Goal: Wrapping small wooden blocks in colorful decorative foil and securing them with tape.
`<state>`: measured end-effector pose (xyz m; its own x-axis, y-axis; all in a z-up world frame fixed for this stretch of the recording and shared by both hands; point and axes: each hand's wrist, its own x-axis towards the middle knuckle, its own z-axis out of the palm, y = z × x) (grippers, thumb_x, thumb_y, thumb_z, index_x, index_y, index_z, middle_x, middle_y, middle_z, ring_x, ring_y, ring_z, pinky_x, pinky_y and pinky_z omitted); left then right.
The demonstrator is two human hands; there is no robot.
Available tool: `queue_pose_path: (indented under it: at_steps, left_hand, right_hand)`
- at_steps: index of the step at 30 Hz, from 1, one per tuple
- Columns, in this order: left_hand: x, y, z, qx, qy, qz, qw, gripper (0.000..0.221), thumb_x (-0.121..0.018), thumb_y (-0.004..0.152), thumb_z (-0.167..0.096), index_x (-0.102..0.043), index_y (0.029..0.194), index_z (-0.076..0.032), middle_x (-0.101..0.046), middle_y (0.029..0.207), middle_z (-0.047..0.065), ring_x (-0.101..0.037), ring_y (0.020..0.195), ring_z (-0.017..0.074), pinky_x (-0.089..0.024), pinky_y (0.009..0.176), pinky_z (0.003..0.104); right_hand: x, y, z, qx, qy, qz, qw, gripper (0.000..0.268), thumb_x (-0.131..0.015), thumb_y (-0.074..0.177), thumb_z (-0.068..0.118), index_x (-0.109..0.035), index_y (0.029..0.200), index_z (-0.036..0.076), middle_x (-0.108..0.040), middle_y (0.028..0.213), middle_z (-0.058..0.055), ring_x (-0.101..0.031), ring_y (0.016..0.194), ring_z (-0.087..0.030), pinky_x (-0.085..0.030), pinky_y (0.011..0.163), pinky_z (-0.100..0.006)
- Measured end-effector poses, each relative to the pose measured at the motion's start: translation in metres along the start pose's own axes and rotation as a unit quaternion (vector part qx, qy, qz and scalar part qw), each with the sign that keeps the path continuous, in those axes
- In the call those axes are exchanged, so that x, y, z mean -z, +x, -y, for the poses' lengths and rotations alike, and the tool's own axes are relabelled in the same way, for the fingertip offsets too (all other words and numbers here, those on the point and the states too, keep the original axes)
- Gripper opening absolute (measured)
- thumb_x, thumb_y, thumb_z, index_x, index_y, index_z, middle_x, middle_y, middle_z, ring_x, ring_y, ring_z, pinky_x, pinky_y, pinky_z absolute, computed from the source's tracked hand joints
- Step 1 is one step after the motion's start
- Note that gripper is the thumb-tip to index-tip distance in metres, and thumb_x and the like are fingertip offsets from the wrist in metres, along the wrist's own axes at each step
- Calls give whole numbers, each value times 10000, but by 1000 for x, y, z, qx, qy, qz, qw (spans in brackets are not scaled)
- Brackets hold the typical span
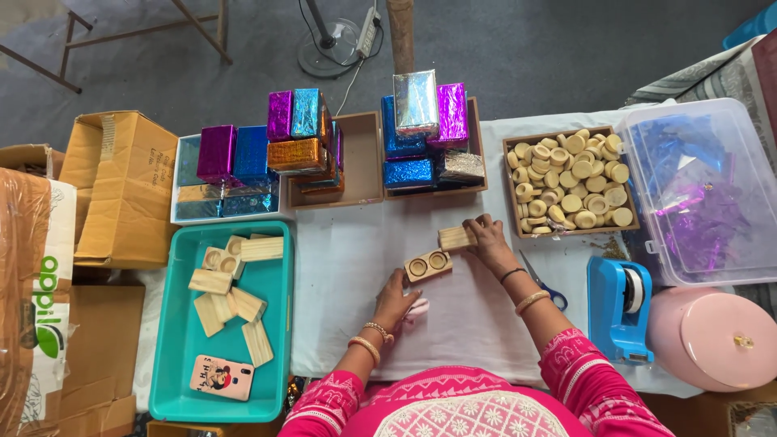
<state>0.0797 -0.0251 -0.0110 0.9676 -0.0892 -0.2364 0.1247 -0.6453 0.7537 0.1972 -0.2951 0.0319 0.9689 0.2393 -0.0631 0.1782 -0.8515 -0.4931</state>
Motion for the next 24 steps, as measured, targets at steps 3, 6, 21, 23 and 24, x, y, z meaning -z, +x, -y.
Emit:
queue_pose_path:
  at_steps: [3, 6, 21, 23, 24]
  left_hand:
    - [13, 4, -30, 62, -6, -56, 997, 749, -813, 806, -272, -415, 1420, -115, -669, 1227, 212, -645, 1123, 419, -526, 925, 484]
    - [6, 18, -15, 3, 10, -77, 997, 684, -806, 793, -214, -476, 1384, -115, -724, 1134, 194, -689, 1050, 404, -544, 882, 475]
    - [4, 14, -8, 30, -74, 1, 997, 651, -821, 721, -132, -458, 1257, -73, -743, 1005, 136, -742, 956, 321, -571, 844, 423]
    - [1, 12, -16, 39, -65, 27, 997, 676, -831, 728, -129, -462, 1293, -85, -733, 1035, 134, -722, 982, 310, -557, 867, 417]
    - [-1, 11, -20, 48, -57, 54, 996, 702, -841, 734, -127, -467, 1328, -98, -723, 1064, 132, -703, 1007, 299, -542, 890, 411]
  right_hand:
    - [-4, -5, -4, 5, 29, 13, 999, 650, -896, 704, 179, -608, 1285, 227, -524, 1254, -97, -484, 1123, -389, -493, 998, -455]
    - [-1, -6, -2, -6, 31, 7, 999, 639, -887, 713, 190, -609, 1289, 208, -535, 1253, -91, -496, 1126, -373, -496, 1005, -442]
    - [-12, -68, 44, -203, 274, 128, 931, 509, -734, 899, 166, -448, 1310, 76, -743, 922, -208, -771, 826, -318, -634, 745, -426]
    - [-69, -70, 39, -144, 301, 94, 938, 539, -739, 867, 123, -422, 1300, 78, -736, 919, -187, -766, 828, -293, -629, 740, -408]
    - [-97, -72, 36, -85, 326, 59, 940, 573, -743, 835, 80, -395, 1291, 80, -730, 915, -165, -762, 830, -269, -623, 734, -390]
